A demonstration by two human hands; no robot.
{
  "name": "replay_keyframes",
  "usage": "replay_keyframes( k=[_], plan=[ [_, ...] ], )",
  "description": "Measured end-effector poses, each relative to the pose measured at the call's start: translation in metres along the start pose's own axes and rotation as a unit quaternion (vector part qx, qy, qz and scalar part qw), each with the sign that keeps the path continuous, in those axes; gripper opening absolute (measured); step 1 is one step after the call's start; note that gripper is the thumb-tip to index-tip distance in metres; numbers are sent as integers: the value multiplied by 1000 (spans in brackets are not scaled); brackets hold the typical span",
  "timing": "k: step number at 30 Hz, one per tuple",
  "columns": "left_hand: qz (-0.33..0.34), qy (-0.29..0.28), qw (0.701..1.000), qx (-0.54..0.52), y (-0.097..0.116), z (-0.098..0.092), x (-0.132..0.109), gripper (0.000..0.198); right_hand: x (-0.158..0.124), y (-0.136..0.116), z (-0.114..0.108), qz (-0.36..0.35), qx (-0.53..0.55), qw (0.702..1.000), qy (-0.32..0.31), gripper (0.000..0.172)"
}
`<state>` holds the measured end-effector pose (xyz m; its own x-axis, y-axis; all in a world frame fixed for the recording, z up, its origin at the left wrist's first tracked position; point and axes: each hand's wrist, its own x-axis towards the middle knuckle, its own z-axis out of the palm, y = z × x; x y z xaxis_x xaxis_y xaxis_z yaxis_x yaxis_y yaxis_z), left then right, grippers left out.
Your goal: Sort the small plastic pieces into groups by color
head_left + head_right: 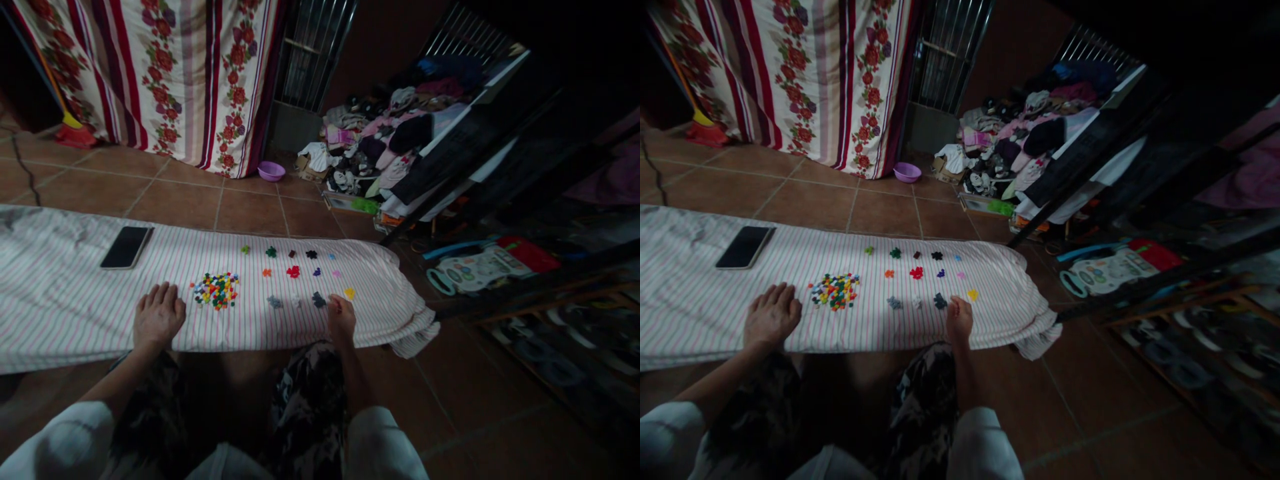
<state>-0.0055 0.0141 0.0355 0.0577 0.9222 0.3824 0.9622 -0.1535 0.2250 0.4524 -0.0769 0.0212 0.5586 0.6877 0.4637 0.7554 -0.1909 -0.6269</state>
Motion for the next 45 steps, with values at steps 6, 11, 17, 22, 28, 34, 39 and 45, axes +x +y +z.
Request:
replay_keyframes(
  k=[6, 11, 17, 22, 28, 34, 39, 45],
  plan=[
    [-2, -8, 1000, -9, 1, -3, 0, 49, -11, -25, 12, -49, 23, 998, -7, 39],
    [-13, -10, 1000, -19, 2, -4, 1, 47, -29, -40, 25, -106, 54, 992, -31, 33],
    [-19, -17, 1000, -13, 2, -3, 2, 48, -54, -73, 49, -170, 88, 977, -93, 29],
    [-15, -11, 1000, -13, 1, -1, 1, 48, -61, -96, 76, -193, 86, 972, -107, 28],
    [-13, -5, 1000, -7, 1, 0, 1, 48, -59, -103, 105, -156, 74, 978, -121, 32],
    [-4, 3, 1000, 0, -1, 3, 1, 48, -58, -104, 114, -140, 87, 978, -128, 29],
    [-6, 5, 1000, -13, -2, 5, 0, 48, -66, -111, 120, -136, 110, 975, -136, 32],
    [-16, 6, 999, -33, -3, 6, 0, 47, -78, -123, 129, -163, 112, 970, -139, 30]
  ],
)
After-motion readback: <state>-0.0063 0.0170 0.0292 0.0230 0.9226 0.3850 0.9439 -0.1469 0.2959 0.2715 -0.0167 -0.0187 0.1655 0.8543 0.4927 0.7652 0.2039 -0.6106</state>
